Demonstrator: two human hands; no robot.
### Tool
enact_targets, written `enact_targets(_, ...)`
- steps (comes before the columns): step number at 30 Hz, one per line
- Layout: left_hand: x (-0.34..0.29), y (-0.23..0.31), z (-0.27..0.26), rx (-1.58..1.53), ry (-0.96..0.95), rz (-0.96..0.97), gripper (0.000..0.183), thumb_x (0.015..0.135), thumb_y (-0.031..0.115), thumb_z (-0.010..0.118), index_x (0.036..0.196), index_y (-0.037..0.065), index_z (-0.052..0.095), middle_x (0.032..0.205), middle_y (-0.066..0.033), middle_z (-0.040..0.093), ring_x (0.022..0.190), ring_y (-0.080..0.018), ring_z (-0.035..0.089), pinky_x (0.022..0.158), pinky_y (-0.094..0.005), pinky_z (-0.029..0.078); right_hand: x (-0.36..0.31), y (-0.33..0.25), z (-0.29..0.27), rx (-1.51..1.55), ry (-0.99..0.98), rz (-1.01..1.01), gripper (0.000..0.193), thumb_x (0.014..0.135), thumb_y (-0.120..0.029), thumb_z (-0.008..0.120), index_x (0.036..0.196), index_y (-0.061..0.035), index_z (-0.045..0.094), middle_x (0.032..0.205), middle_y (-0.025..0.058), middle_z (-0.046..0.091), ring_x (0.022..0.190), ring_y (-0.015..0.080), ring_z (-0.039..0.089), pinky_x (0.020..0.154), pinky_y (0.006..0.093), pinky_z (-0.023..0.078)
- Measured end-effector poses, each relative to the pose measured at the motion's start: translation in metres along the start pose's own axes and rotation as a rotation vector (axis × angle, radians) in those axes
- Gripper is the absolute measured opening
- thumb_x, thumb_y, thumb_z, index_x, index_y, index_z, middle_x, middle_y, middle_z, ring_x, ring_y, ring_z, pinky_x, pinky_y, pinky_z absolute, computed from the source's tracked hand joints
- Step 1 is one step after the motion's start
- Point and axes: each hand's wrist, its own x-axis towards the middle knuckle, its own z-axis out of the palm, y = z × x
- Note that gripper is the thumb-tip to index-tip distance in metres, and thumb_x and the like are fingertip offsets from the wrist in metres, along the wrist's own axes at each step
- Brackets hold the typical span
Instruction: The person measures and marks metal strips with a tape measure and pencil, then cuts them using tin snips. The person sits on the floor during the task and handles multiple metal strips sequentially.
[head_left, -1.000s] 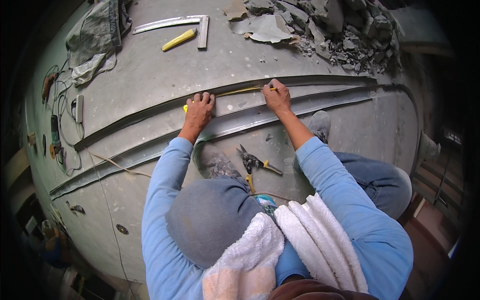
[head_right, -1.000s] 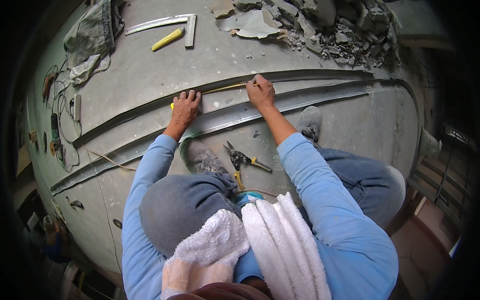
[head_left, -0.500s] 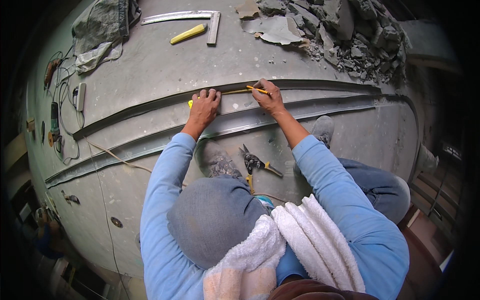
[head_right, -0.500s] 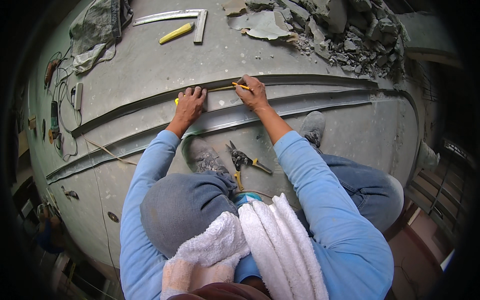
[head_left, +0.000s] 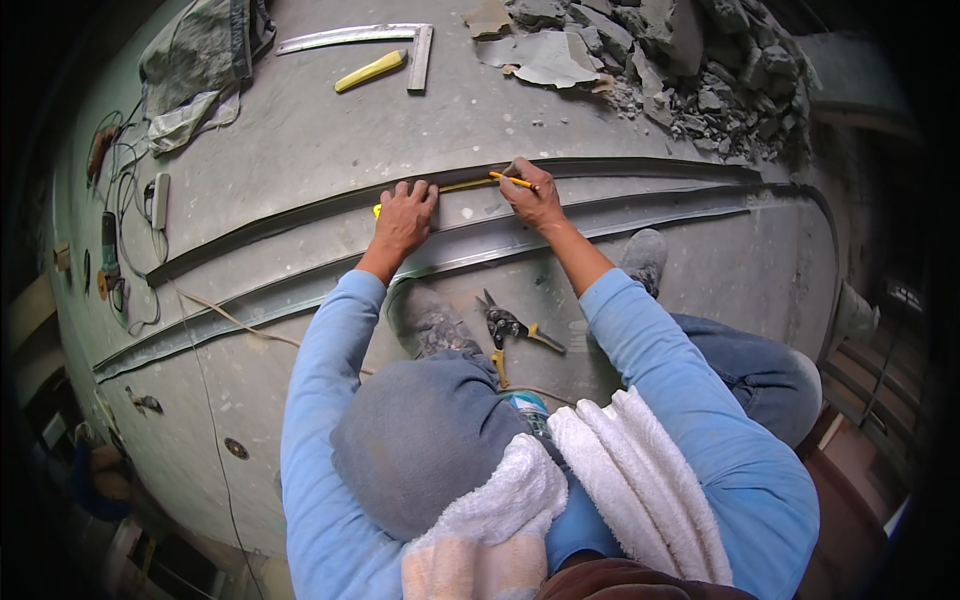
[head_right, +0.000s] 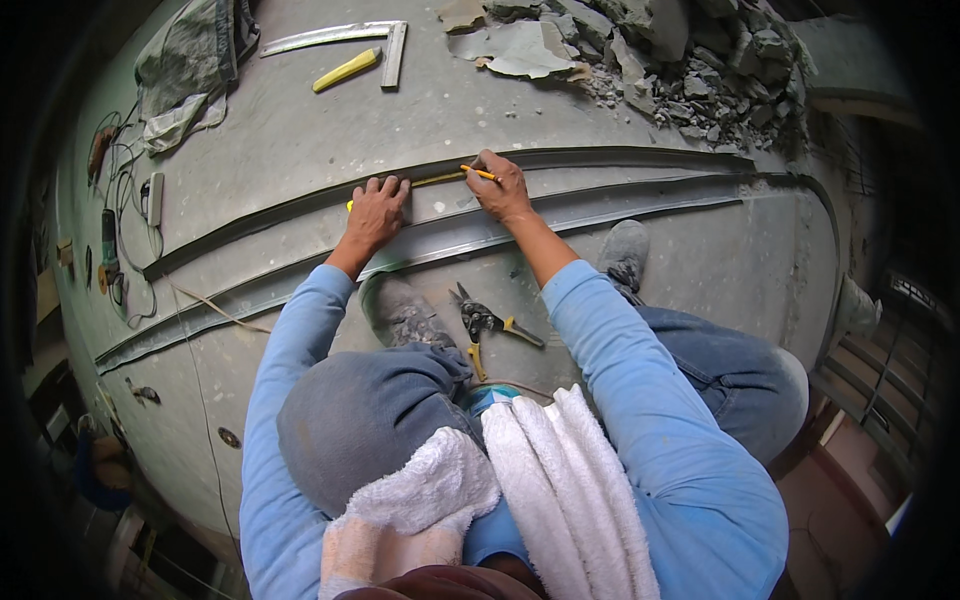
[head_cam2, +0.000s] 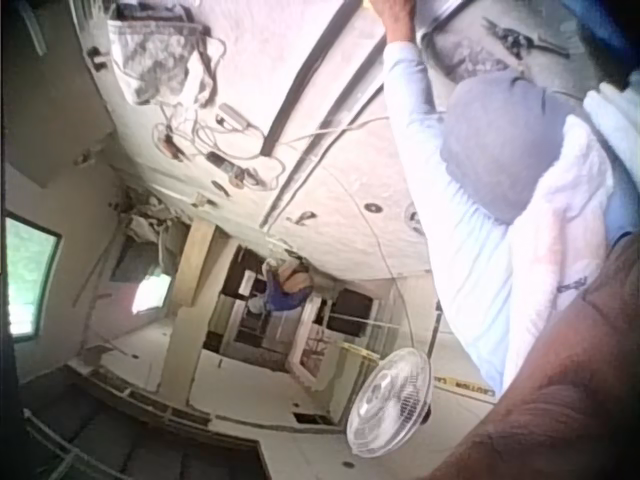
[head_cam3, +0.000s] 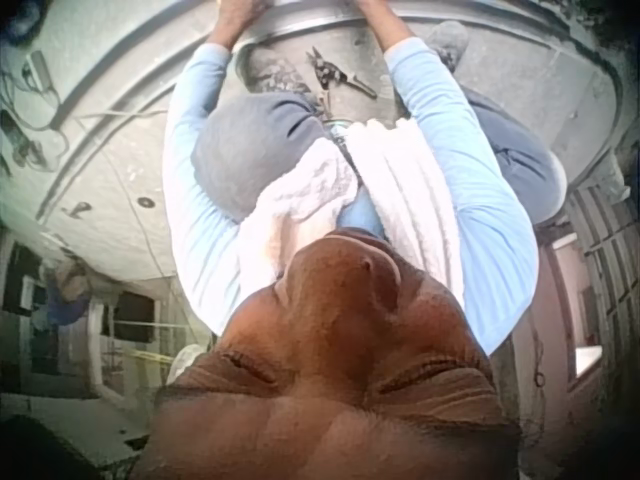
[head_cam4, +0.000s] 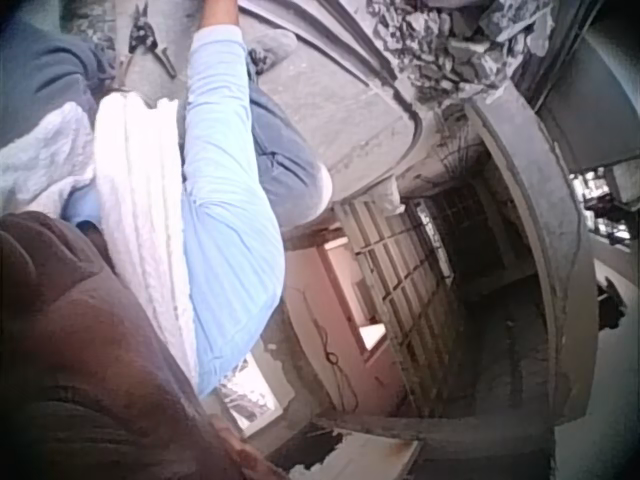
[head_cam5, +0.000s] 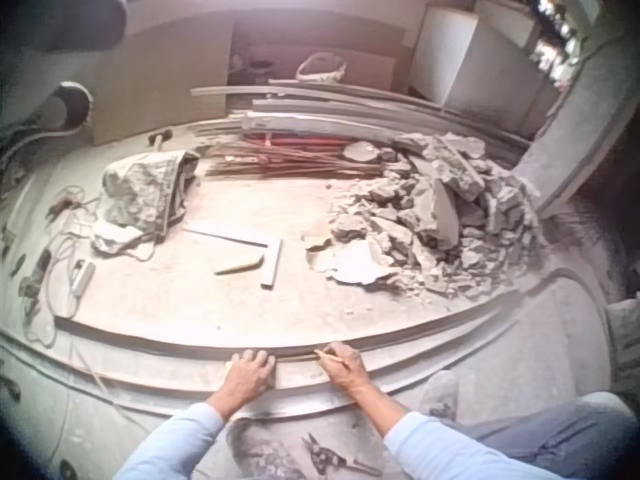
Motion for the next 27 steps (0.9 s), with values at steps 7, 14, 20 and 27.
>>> enact_targets(7, -0.025, 0.033, -0.007, -0.241, -0.095, 0.028, 0.057, 0.082, 0.015, 0.062, 0.139, 0.011, 0.057, 0.118, -0.0107, 0.058, 0.104, -0.0335, 0.057, 0.08, -0.0492, 0.05, 0.003, -0.003, 0.004, -0.072, -0.008, -0.006, 0.025, 0.081, -0.028, 0.064, 0.083, -0.0035, 0.061, 0.078, 0.021, 0.067, 0.076, 0.039, 0.067, 0.072, 0.0436, 0.053)
enact_targets(14, -0.032, 0.057, -0.018, -0.478, -0.102, 0.014, 0.058, 0.079, 0.012, 0.065, 0.137, 0.01, 0.059, 0.114, -0.013, 0.057, 0.103, -0.0349, 0.057, 0.085, -0.0472, 0.05, 0.018, 0.009, -0.037, -0.211, 0.154, 0.096, 0.023, 0.084, -0.022, 0.055, 0.081, -0.0002, 0.061, 0.082, 0.0236, 0.067, 0.081, 0.0459, 0.064, 0.075, 0.0465, 0.053)
enact_targets(20, 0.004, 0.059, -0.018, -0.625, -0.024, 0.09, 0.054, 0.081, 0.011, 0.065, 0.134, 0.007, 0.06, 0.113, -0.0169, 0.057, 0.104, -0.0371, 0.058, 0.089, -0.0441, 0.051, -0.013, 0.036, -0.083, -0.001, 0.111, 0.77, 0.031, 0.09, -0.028, 0.065, 0.095, 0.0014, 0.057, 0.082, 0.0154, 0.066, 0.056, 0.0245, 0.068, 0.051, 0.0395, 0.051)
enact_targets(27, 0.051, 0.073, -0.015, -0.707, -0.093, 0.163, 0.051, 0.082, 0.015, 0.065, 0.133, 0.009, 0.062, 0.113, -0.016, 0.058, 0.104, -0.0387, 0.058, 0.09, -0.0459, 0.051, -0.017, 0.064, -0.079, 0.768, 0.494, 0.932, 0.027, 0.092, -0.02, 0.073, 0.1, -0.0034, 0.052, 0.078, 0.0093, 0.061, 0.054, 0.0164, 0.063, 0.036, 0.0251, 0.033)
